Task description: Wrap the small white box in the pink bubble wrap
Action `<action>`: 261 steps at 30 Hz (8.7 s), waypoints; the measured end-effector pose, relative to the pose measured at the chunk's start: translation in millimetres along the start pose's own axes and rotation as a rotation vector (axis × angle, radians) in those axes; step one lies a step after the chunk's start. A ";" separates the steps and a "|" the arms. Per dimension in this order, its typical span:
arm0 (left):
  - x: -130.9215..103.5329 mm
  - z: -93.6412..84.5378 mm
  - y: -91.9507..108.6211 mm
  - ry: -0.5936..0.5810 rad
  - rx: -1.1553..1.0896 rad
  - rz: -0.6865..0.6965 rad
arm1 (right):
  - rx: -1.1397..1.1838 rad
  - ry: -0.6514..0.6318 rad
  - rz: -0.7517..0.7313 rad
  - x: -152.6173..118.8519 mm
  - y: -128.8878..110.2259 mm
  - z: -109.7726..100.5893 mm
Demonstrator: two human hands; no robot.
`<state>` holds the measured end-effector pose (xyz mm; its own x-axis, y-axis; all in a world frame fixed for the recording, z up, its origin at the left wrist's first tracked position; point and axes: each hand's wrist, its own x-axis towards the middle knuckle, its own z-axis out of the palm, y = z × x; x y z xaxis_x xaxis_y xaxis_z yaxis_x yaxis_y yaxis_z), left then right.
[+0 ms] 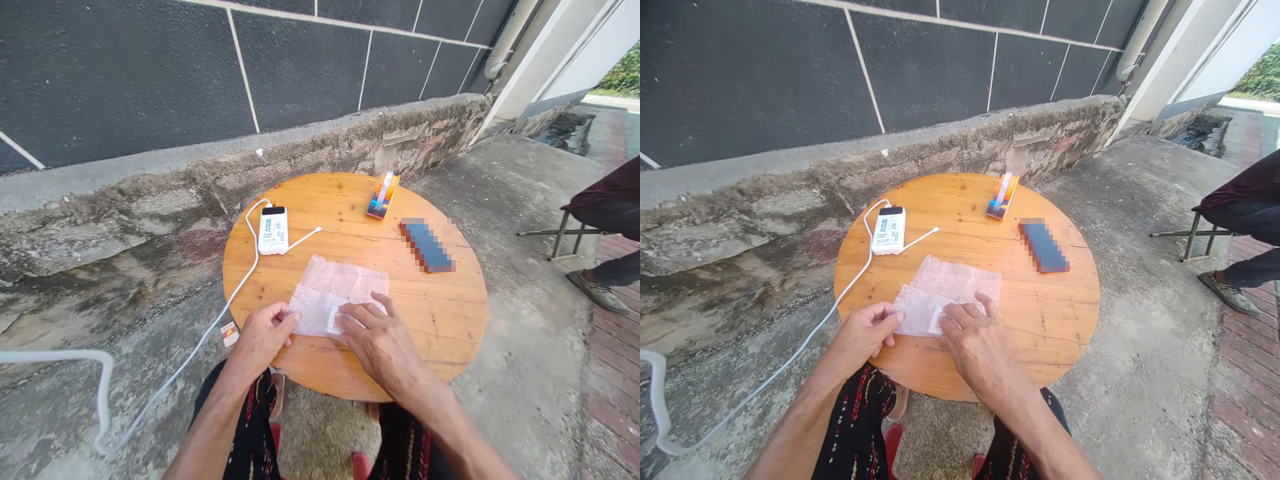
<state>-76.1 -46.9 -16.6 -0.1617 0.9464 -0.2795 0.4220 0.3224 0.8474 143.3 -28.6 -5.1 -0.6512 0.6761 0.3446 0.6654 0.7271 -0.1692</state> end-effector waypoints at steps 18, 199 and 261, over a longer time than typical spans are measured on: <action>3.4 16.1 10.1 0.002 0.066 0.097 | -0.076 -0.103 -0.024 5.9 -2.1 -6.7; -7.9 37.4 30.7 -0.165 0.717 0.913 | 0.816 0.445 0.822 -34.0 -30.2 21.2; -18.4 58.9 22.0 0.172 0.417 0.821 | -0.024 0.053 0.234 9.3 33.9 -3.9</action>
<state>-11.3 -56.2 -19.5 0.2132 0.8757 0.4333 0.7428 -0.4333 0.5103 161.2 1.8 -4.1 -0.4584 0.8183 0.3469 0.8051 0.5476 -0.2280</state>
